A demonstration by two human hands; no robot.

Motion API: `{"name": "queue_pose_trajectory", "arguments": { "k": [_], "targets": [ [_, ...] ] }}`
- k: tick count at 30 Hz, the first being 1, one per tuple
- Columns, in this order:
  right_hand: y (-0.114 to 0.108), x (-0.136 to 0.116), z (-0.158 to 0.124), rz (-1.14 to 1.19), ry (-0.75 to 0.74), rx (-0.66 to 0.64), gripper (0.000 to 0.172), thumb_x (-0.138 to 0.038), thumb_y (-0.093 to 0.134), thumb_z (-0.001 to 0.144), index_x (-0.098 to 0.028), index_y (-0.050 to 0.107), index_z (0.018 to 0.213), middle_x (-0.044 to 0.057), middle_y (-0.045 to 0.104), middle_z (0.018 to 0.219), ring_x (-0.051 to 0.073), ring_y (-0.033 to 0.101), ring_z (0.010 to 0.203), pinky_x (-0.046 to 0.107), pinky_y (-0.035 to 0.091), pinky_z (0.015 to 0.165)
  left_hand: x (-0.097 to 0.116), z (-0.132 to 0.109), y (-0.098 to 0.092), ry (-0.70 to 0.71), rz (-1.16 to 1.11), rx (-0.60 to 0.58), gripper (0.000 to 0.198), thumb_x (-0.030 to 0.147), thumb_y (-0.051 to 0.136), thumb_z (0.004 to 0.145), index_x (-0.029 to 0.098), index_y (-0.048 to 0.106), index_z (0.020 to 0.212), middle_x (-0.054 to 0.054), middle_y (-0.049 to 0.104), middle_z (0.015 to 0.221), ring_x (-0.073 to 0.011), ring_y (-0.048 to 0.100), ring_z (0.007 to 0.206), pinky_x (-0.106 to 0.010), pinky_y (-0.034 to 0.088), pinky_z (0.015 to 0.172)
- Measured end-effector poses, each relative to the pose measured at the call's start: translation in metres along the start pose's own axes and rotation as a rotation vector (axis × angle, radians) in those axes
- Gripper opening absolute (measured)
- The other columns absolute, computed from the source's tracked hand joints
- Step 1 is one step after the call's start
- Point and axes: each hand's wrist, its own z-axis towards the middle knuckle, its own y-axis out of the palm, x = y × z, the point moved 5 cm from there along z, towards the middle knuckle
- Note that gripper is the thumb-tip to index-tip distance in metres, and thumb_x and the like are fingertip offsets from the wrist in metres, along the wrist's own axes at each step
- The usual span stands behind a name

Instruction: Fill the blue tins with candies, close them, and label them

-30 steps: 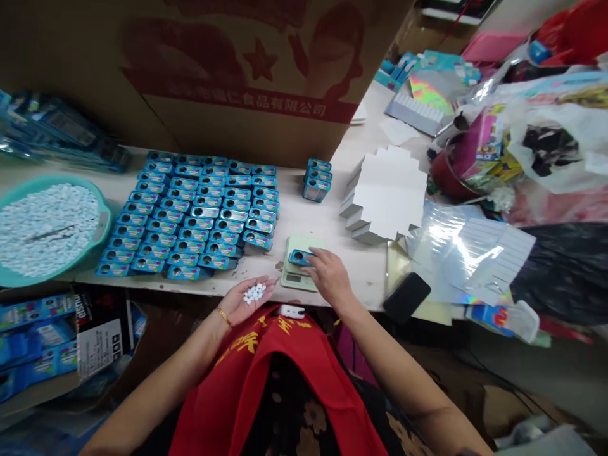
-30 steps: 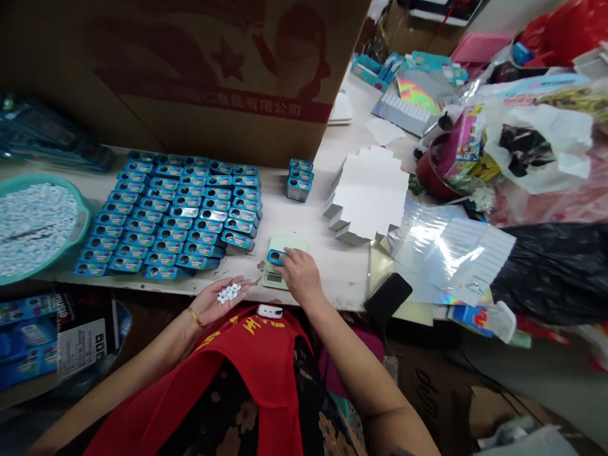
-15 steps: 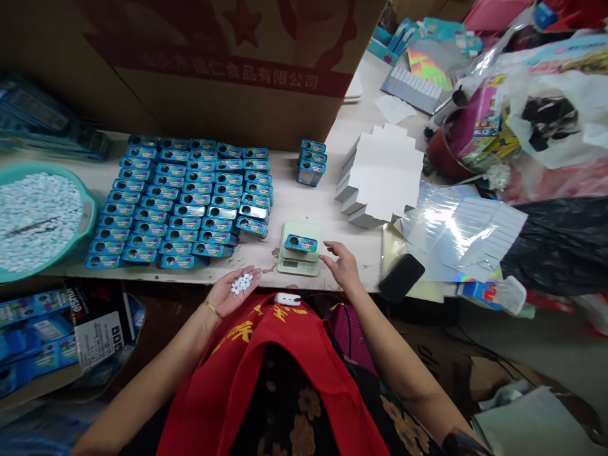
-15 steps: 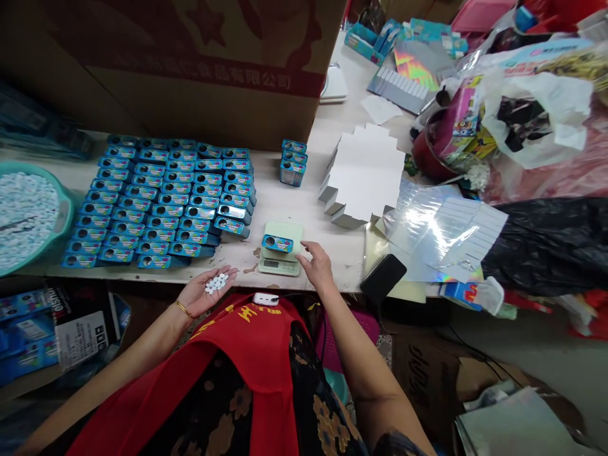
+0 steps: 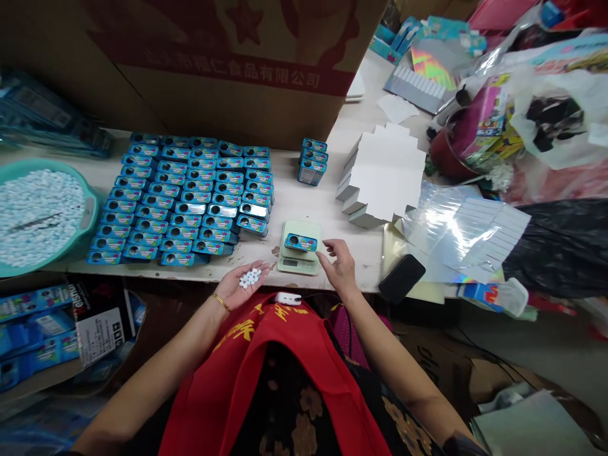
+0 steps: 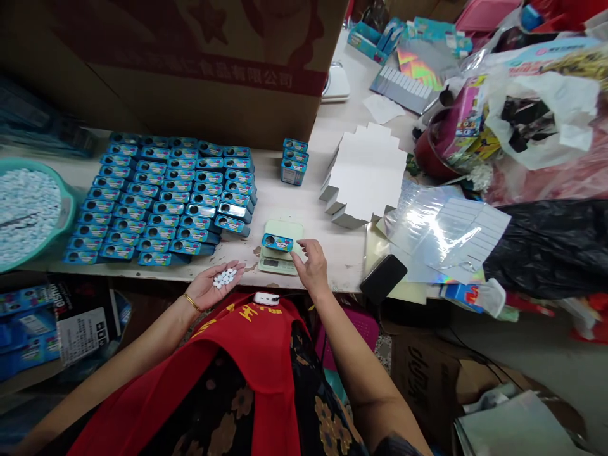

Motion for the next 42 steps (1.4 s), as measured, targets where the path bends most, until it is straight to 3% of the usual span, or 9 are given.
{"name": "queue_pose_trajectory", "arguments": {
  "k": [6,9,12,18,23,27,33,37,42],
  "targets": [
    [-0.005,-0.036,0.007,-0.08,-0.087,0.02,0.02,-0.026,0.047,0.082,-0.02,0.054,0.1,0.008,0.054,0.095,0.019,0.051,0.09,0.035,0.046,0.076,-0.001,0.002,0.015,-0.008,0.046,-0.034,0.027,0.009,0.046,0.077,0.004,0.058,0.102,-0.018,0.063,0.102,-0.0242,0.058,0.1,-0.033,0.05,0.084],
    [0.015,-0.066,0.005,-0.047,-0.242,-0.157,0.022,-0.024,0.047,0.083,-0.022,0.054,0.104,0.007,0.055,0.1,0.019,0.05,0.097,0.035,0.044,0.084,-0.005,0.004,0.03,-0.025,0.061,-0.11,0.026,0.01,0.046,0.078,0.004,0.058,0.101,-0.016,0.064,0.101,-0.0233,0.059,0.098,-0.034,0.049,0.083],
    [0.046,-0.092,-0.003,-0.101,-0.366,-0.4,0.031,-0.021,0.047,0.082,-0.02,0.051,0.113,0.009,0.054,0.106,0.02,0.048,0.099,0.034,0.043,0.084,-0.009,0.007,0.043,-0.037,0.035,-0.139,0.021,0.013,0.043,0.081,0.007,0.06,0.091,-0.011,0.067,0.083,-0.0179,0.064,0.079,-0.031,0.051,0.074],
    [0.077,-0.087,-0.008,-0.274,-0.42,-0.598,0.021,-0.013,0.046,0.082,-0.016,0.058,0.098,0.009,0.055,0.096,0.019,0.049,0.088,0.03,0.045,0.076,-0.013,0.008,0.056,-0.061,0.028,-0.128,0.022,0.015,0.039,0.084,0.008,0.06,0.085,-0.007,0.066,0.072,-0.0144,0.062,0.067,-0.031,0.05,0.072],
    [0.063,-0.071,0.005,-0.035,-0.354,-0.45,0.016,-0.013,0.047,0.079,-0.016,0.061,0.087,0.007,0.057,0.089,0.015,0.052,0.086,0.027,0.045,0.077,-0.01,0.013,0.06,-0.029,0.013,-0.192,0.026,0.014,0.039,0.083,0.004,0.06,0.095,-0.011,0.066,0.078,-0.0152,0.062,0.073,-0.031,0.05,0.076],
    [0.046,-0.06,0.026,0.031,-0.228,-0.272,0.018,-0.011,0.048,0.076,-0.018,0.061,0.086,0.005,0.058,0.084,0.014,0.055,0.08,0.026,0.046,0.072,-0.002,0.02,0.065,-0.021,0.026,-0.206,0.026,0.014,0.042,0.082,0.002,0.059,0.097,-0.016,0.065,0.093,-0.0217,0.06,0.093,-0.033,0.048,0.083],
    [0.039,-0.05,0.04,-0.045,-0.175,-0.258,0.021,-0.014,0.045,0.078,-0.019,0.063,0.088,0.006,0.06,0.087,0.015,0.056,0.081,0.028,0.046,0.075,0.005,0.019,0.066,0.029,0.051,-0.141,0.025,0.008,0.046,0.077,0.001,0.059,0.098,-0.02,0.063,0.1,-0.0257,0.056,0.103,-0.033,0.049,0.085],
    [0.023,-0.046,0.037,0.11,-0.095,-0.153,0.018,-0.018,0.046,0.08,-0.021,0.063,0.085,0.004,0.061,0.086,0.015,0.057,0.083,0.029,0.047,0.076,0.005,0.012,0.045,0.031,0.045,-0.11,0.027,0.008,0.045,0.078,0.002,0.058,0.102,-0.02,0.063,0.102,-0.0262,0.056,0.102,-0.033,0.05,0.083],
    [0.001,-0.022,0.027,0.292,0.137,0.001,0.014,-0.025,0.051,0.076,-0.02,0.063,0.082,0.003,0.06,0.087,0.016,0.057,0.082,0.029,0.049,0.067,0.001,0.001,0.009,0.013,-0.003,-0.017,0.032,0.005,0.041,0.079,0.003,0.055,0.108,-0.018,0.065,0.096,-0.0231,0.06,0.096,-0.029,0.052,0.079]
  ]
}}
